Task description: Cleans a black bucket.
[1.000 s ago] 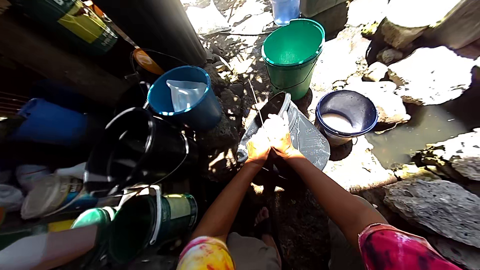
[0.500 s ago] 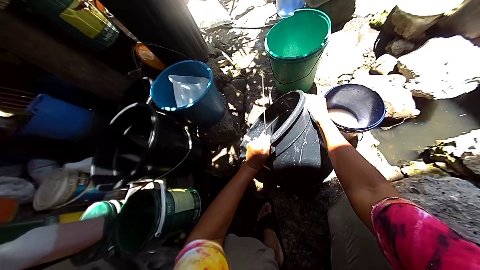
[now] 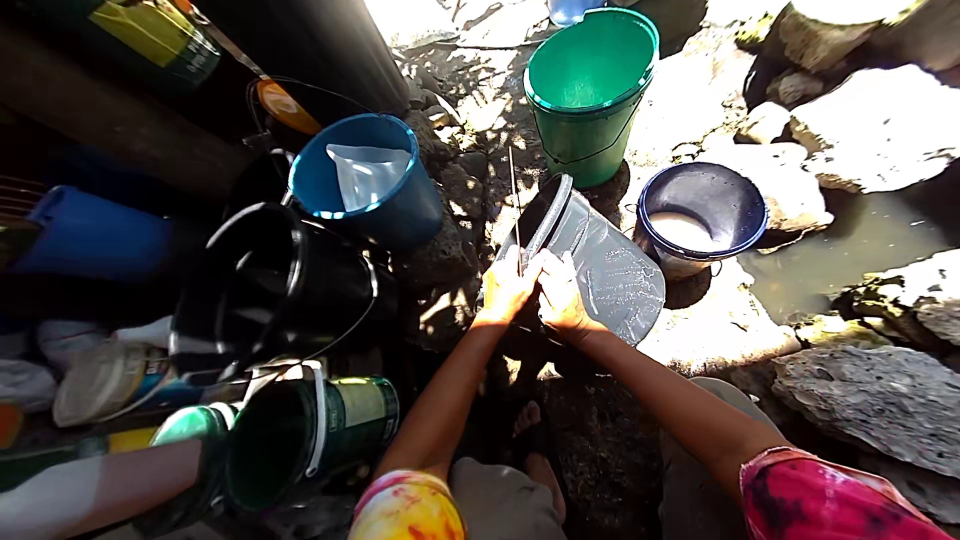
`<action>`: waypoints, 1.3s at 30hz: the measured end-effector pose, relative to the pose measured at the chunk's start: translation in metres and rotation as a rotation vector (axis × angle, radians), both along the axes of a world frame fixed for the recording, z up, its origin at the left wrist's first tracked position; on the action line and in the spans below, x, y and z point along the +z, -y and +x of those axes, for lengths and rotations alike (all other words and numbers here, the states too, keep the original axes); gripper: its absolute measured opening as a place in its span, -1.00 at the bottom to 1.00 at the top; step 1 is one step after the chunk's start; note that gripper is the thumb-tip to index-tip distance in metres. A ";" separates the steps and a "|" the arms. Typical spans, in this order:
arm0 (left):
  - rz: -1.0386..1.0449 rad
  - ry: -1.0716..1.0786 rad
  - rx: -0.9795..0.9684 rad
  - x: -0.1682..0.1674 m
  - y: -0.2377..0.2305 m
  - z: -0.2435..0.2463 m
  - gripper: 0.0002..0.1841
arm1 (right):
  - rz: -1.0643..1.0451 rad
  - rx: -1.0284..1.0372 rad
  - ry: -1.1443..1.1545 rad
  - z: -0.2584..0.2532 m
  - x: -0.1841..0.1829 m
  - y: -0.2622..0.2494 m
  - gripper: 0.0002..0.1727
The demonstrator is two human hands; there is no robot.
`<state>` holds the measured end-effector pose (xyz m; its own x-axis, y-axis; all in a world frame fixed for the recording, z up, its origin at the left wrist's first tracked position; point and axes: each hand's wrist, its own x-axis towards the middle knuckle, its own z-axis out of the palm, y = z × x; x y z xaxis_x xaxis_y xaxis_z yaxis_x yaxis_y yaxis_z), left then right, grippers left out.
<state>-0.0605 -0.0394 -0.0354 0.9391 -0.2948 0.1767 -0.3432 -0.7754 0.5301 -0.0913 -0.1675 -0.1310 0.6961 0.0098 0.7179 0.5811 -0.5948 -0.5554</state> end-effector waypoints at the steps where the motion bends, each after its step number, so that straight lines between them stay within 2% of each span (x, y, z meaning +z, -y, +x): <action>1: 0.007 0.008 0.002 -0.001 -0.001 -0.001 -0.49 | -0.059 0.047 0.041 0.001 -0.004 0.013 -0.63; 3: 0.010 0.088 0.009 -0.009 -0.004 0.002 -0.55 | -0.106 0.050 0.037 0.008 -0.001 0.037 -0.57; 4: 0.001 0.137 0.003 -0.013 -0.005 0.003 -0.61 | -0.074 -0.006 -0.041 0.015 0.007 0.048 -0.56; 6: -0.041 0.239 -0.061 -0.026 -0.013 0.002 -0.67 | 0.096 -0.164 -0.304 0.046 0.035 0.071 -0.60; 9: -0.044 0.208 -0.232 -0.023 -0.027 0.004 -0.65 | 0.142 -0.223 -0.792 0.099 0.073 0.101 -0.53; 10: -0.019 0.095 -0.239 -0.009 -0.025 0.008 -0.64 | 0.182 -0.250 -0.802 0.103 0.077 0.097 -0.54; 12: -0.067 -0.152 -0.170 0.017 -0.014 0.016 -0.66 | 0.144 -0.219 -0.623 0.071 0.072 0.065 -0.52; 13: -0.117 -0.175 -0.126 0.021 -0.007 0.017 -0.70 | 0.060 -0.170 -0.481 0.043 0.063 0.044 -0.52; 15: -0.174 -0.092 -0.069 0.016 0.003 0.016 -0.78 | -0.100 -0.145 -0.234 0.014 0.039 0.013 -0.50; 17: -0.193 -0.013 -0.061 0.012 0.005 0.012 -0.79 | -0.161 -0.128 -0.176 0.010 0.033 0.014 -0.49; 19: -0.236 0.037 -0.065 0.008 0.004 0.010 -0.80 | -0.090 -0.163 -0.271 0.033 0.043 0.036 -0.54; 21: -0.287 0.095 -0.103 0.005 0.002 0.007 -0.79 | -0.040 -0.155 -0.603 0.075 0.070 0.070 -0.49; 23: -0.335 0.149 -0.167 0.002 -0.001 0.006 -0.77 | -0.018 -0.078 -0.860 0.116 0.092 0.101 -0.53; 26: -0.348 0.147 -0.212 -0.002 -0.005 0.014 -0.75 | 0.066 -0.150 -1.041 0.139 0.108 0.092 -0.54; 28: -0.308 0.106 -0.164 -0.006 -0.006 0.019 -0.72 | 0.092 -0.283 -0.881 0.113 0.101 0.056 -0.51; 31: -0.249 0.058 -0.096 -0.005 -0.005 0.031 -0.62 | -0.092 -0.296 -0.342 0.046 0.051 -0.005 -0.39; 34: -0.208 0.065 -0.099 -0.004 -0.003 0.036 -0.59 | -0.271 -0.263 -0.157 0.005 0.009 -0.015 -0.30; 36: -0.211 0.098 -0.118 -0.007 -0.008 0.039 -0.61 | -0.271 -0.252 -0.203 0.006 0.002 0.014 -0.36; 37: -0.219 0.108 -0.130 -0.009 -0.011 0.039 -0.61 | -0.241 -0.263 -0.332 0.015 0.005 0.035 -0.40; 39: -0.229 0.139 -0.158 -0.014 -0.015 0.036 -0.62 | -0.152 -0.281 -0.741 0.052 0.017 0.085 -0.46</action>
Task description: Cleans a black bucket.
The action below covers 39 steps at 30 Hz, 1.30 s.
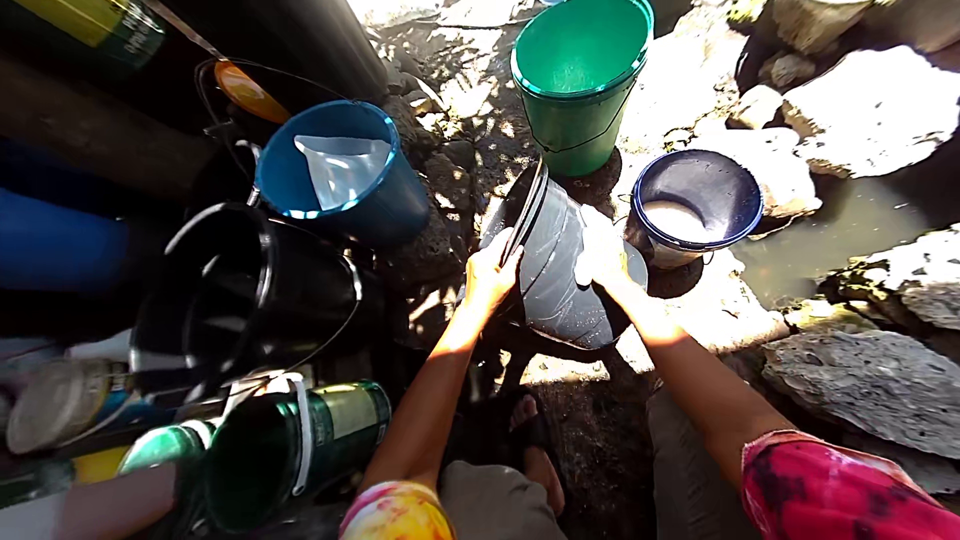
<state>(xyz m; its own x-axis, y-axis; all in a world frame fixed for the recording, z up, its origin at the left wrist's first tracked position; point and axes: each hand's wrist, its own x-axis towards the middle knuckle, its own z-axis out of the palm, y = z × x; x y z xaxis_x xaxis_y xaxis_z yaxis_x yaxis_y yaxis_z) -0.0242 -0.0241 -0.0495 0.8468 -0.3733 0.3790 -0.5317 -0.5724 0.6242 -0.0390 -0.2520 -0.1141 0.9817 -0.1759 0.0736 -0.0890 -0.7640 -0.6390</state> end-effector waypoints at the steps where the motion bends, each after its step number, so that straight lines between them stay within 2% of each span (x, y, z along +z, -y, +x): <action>1: -0.002 0.023 -0.020 -0.002 -0.001 -0.003 -0.62 | 0.045 0.022 -0.192 0.024 0.005 0.024 -0.47; 3: -0.014 0.077 -0.074 -0.001 0.003 -0.006 -0.62 | 0.085 0.140 -0.437 0.062 0.018 0.053 -0.53; 4: -0.012 0.115 -0.097 -0.001 0.005 -0.006 -0.63 | 0.077 0.150 -0.487 0.072 0.033 0.052 -0.53; 6: 0.010 0.125 -0.098 0.000 0.010 -0.006 -0.63 | 0.109 0.048 -0.309 0.068 0.052 0.027 -0.50; 8: 0.043 0.061 -0.054 0.003 0.011 -0.007 -0.62 | 0.126 -0.021 -0.050 0.036 0.056 -0.011 -0.41; 10: 0.043 0.031 -0.011 0.003 0.011 -0.005 -0.60 | 0.086 0.010 0.189 -0.001 0.041 -0.037 -0.43; 12: 0.027 0.039 0.009 0.000 0.007 -0.006 -0.61 | 0.052 0.053 0.254 -0.008 0.024 -0.034 -0.51; 14: 0.027 0.051 0.007 0.000 0.004 -0.009 -0.60 | 0.131 0.033 0.081 0.018 0.029 -0.015 -0.50; 16: 0.031 0.087 -0.014 0.001 0.010 -0.016 -0.58 | 0.282 -0.007 -0.163 0.053 0.051 0.004 -0.54; 18: 0.054 0.150 -0.040 0.004 0.013 -0.019 -0.56 | 0.379 -0.061 -0.191 0.067 0.075 0.000 -0.53; 20: 0.087 0.148 -0.049 0.005 0.012 -0.018 -0.54 | 0.338 -0.143 -0.047 0.048 0.087 -0.029 -0.53; 21: 0.093 0.124 -0.043 0.005 0.012 -0.017 -0.53 | 0.272 -0.126 0.123 0.028 0.077 -0.043 -0.51; 23: 0.080 0.074 -0.027 0.006 0.011 -0.012 -0.52 | 0.162 0.034 0.498 -0.014 0.039 -0.064 -0.56; 25: 0.066 0.045 -0.022 0.007 0.011 -0.011 -0.52 | 0.059 0.184 0.627 -0.036 0.016 -0.071 -0.58; 28: 0.063 0.084 -0.038 0.005 0.008 -0.016 -0.53 | 0.059 0.140 0.490 -0.017 0.025 -0.052 -0.52; 30: 0.053 0.137 -0.082 0.003 0.004 -0.024 -0.52 | 0.271 0.083 0.181 0.023 0.048 -0.024 -0.47; 32: 0.037 0.192 -0.139 0.000 0.002 -0.035 -0.53 | 0.463 0.157 -0.066 0.061 0.060 0.008 -0.50; 34: 0.022 0.228 -0.207 -0.002 0.001 -0.042 -0.55 | 0.458 0.288 -0.156 0.085 0.064 0.034 -0.57; 35: 0.021 0.242 -0.227 -0.002 0.002 -0.043 -0.55 | 0.460 0.282 -0.187 0.089 0.066 0.039 -0.60; 37: 0.045 0.236 -0.204 0.001 0.005 -0.043 -0.55 | 0.422 0.183 -0.247 0.088 0.076 0.033 -0.63; 39: 0.064 0.169 -0.122 0.003 0.007 -0.037 -0.52 | 0.293 0.083 -0.230 0.076 0.084 0.009 -0.58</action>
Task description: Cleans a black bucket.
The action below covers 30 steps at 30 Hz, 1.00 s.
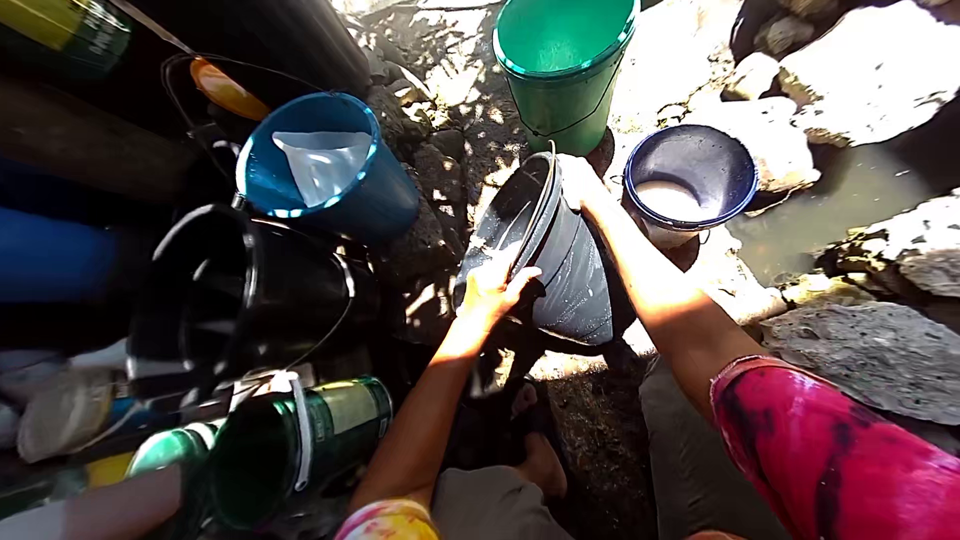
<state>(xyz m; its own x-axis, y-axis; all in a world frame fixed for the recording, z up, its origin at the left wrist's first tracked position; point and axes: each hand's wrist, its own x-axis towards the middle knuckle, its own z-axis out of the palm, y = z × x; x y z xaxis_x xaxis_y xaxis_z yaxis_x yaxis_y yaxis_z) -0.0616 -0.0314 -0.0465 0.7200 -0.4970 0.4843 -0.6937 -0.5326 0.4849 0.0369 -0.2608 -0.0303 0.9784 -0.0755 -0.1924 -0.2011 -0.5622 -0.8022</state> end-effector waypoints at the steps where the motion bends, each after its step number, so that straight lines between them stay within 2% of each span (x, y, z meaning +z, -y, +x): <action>1: 0.004 -0.053 0.052 0.000 0.000 0.004 -0.52 | -0.030 -0.068 0.073 -0.017 0.002 -0.022 -0.53; 3: 0.002 -0.169 0.138 0.003 0.000 0.013 -0.54 | -0.104 -0.147 0.426 -0.057 -0.022 -0.067 -0.47; 5: -0.005 -0.198 0.166 0.003 0.003 0.019 -0.56 | -0.232 -0.166 0.674 -0.087 -0.052 -0.083 -0.48; 6: -0.007 -0.199 0.167 0.003 0.003 0.021 -0.57 | -0.288 -0.175 0.652 -0.095 -0.065 -0.075 -0.50; 7: -0.006 -0.207 0.170 0.004 0.001 0.020 -0.61 | -0.327 -0.183 0.536 -0.099 -0.075 -0.055 -0.52; 9: -0.002 -0.237 0.170 0.010 0.000 0.015 -0.70 | -0.323 -0.183 0.149 -0.095 -0.087 0.002 -0.48; 11: -0.016 -0.242 0.178 0.014 0.011 0.007 -0.76 | -0.217 -0.145 -0.093 -0.083 -0.100 0.054 -0.53; 13: -0.035 -0.241 0.235 0.019 0.030 -0.002 -0.77 | -0.103 -0.134 -0.180 -0.072 -0.091 0.070 -0.52; 14: -0.025 -0.277 0.274 0.025 0.040 -0.008 -0.75 | -0.098 -0.138 -0.141 -0.069 -0.078 0.059 -0.48; 16: 0.006 -0.359 0.353 0.034 0.052 -0.015 -0.72 | -0.112 -0.141 0.146 -0.076 -0.054 0.011 -0.49; 19: 0.028 -0.494 0.440 0.037 0.048 -0.014 -0.65 | -0.113 -0.137 0.482 -0.098 -0.053 -0.046 -0.52; 21: 0.017 -0.597 0.486 0.037 0.037 -0.015 -0.63 | -0.170 -0.119 0.456 -0.100 -0.081 -0.024 -0.56; 24: -0.029 -0.654 0.522 0.033 0.024 -0.016 -0.63 | -0.185 -0.114 0.148 -0.085 -0.126 0.046 -0.49; 26: -0.047 -0.669 0.531 0.033 0.025 -0.018 -0.64 | -0.142 -0.128 -0.068 -0.075 -0.123 0.066 -0.45; 28: -0.052 -0.673 0.545 0.032 0.027 -0.019 -0.63 | -0.221 -0.141 -0.073 -0.073 -0.106 0.042 -0.48; 30: -0.044 -0.685 0.572 0.036 0.030 -0.018 -0.59 | -0.219 -0.132 0.181 -0.088 -0.086 -0.008 -0.52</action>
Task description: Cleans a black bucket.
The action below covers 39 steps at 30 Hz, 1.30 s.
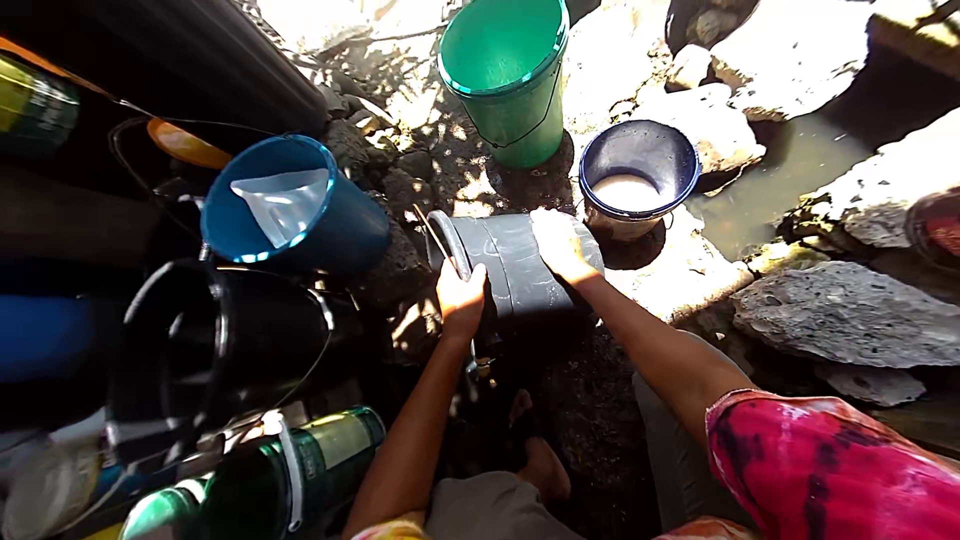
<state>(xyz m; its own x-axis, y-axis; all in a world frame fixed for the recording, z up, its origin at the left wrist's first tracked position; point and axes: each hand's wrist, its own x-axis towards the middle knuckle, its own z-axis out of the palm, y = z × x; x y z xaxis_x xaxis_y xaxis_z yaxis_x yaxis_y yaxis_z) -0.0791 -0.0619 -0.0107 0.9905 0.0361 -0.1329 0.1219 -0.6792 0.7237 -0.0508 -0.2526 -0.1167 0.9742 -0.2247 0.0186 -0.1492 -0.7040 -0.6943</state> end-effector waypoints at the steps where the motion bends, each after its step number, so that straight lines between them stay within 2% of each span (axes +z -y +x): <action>1: 0.006 -0.011 0.015 0.002 0.003 0.000 -0.57 | 0.031 0.020 0.170 -0.013 0.008 -0.027 -0.55; 3: 0.004 -0.048 0.055 0.006 0.006 0.001 -0.52 | 0.064 0.097 0.418 -0.041 0.014 -0.062 -0.57; 5: 0.006 -0.072 0.091 0.003 0.000 0.002 -0.50 | 0.023 0.095 0.463 -0.045 -0.002 -0.056 -0.60; 7: -0.022 -0.074 0.116 -0.002 -0.006 0.005 -0.47 | 0.007 -0.025 0.285 -0.027 -0.025 -0.018 -0.60; 10: -0.086 -0.056 0.159 -0.008 -0.003 0.011 -0.53 | 0.191 -0.277 -0.133 -0.006 -0.042 0.038 -0.44; 12: -0.136 -0.073 0.195 -0.004 0.005 0.015 -0.50 | 0.215 -0.412 -0.148 -0.013 -0.042 0.028 -0.44; 15: -0.313 -0.129 0.243 -0.002 0.018 0.017 -0.38 | 0.170 -0.258 0.124 -0.043 -0.035 -0.035 -0.47; 18: -0.341 -0.134 0.241 -0.006 0.021 0.021 -0.32 | 0.155 0.026 0.377 -0.047 -0.011 -0.075 -0.55; 20: -0.327 -0.137 0.254 -0.007 0.016 0.024 -0.34 | 0.113 0.076 0.376 -0.030 -0.006 -0.063 -0.53; 22: -0.341 -0.140 0.297 -0.007 0.012 0.026 -0.34 | 0.142 -0.053 0.201 -0.010 -0.020 -0.029 -0.50; 23: -0.349 -0.139 0.325 -0.007 0.012 0.024 -0.34 | 0.202 -0.176 0.099 -0.005 -0.037 -0.011 -0.47; 25: -0.368 -0.123 0.359 -0.006 0.017 0.020 -0.33 | 0.472 -0.503 0.021 -0.013 -0.084 0.008 -0.39; 27: -0.390 -0.101 0.362 -0.006 0.021 0.016 -0.32 | 0.862 -0.749 -0.058 -0.046 -0.125 -0.015 -0.28; 28: -0.401 -0.088 0.364 -0.007 0.023 0.015 -0.31 | 1.026 -0.801 -0.096 -0.063 -0.127 -0.038 -0.27; 29: -0.404 -0.080 0.361 -0.007 0.023 0.015 -0.30 | 1.093 -0.843 -0.126 -0.075 -0.119 -0.064 -0.29; 31: -0.397 -0.059 0.338 -0.011 0.021 0.015 -0.26 | 1.048 -0.855 -0.183 -0.088 -0.090 -0.109 -0.40; 32: -0.381 -0.048 0.326 -0.013 0.019 0.015 -0.24 | 1.095 -0.845 -0.127 -0.092 -0.081 -0.126 -0.41; 34: -0.364 -0.033 0.302 -0.016 0.016 0.014 -0.20 | 1.042 -0.674 0.000 -0.098 -0.057 -0.139 -0.33; 36: -0.387 -0.034 0.292 -0.020 0.016 0.012 -0.18 | 0.785 -0.420 0.086 -0.096 -0.025 -0.132 -0.39; 37: -0.397 -0.038 0.284 -0.020 0.015 0.010 -0.18 | 0.627 -0.239 0.158 -0.086 -0.018 -0.120 -0.34; 38: -0.404 -0.041 0.274 -0.020 0.015 0.009 -0.17 | 0.496 -0.126 0.226 -0.070 -0.018 -0.105 -0.33; 39: -0.412 -0.042 0.261 -0.022 0.014 0.005 -0.17 | 0.388 -0.097 0.265 -0.053 -0.025 -0.089 -0.34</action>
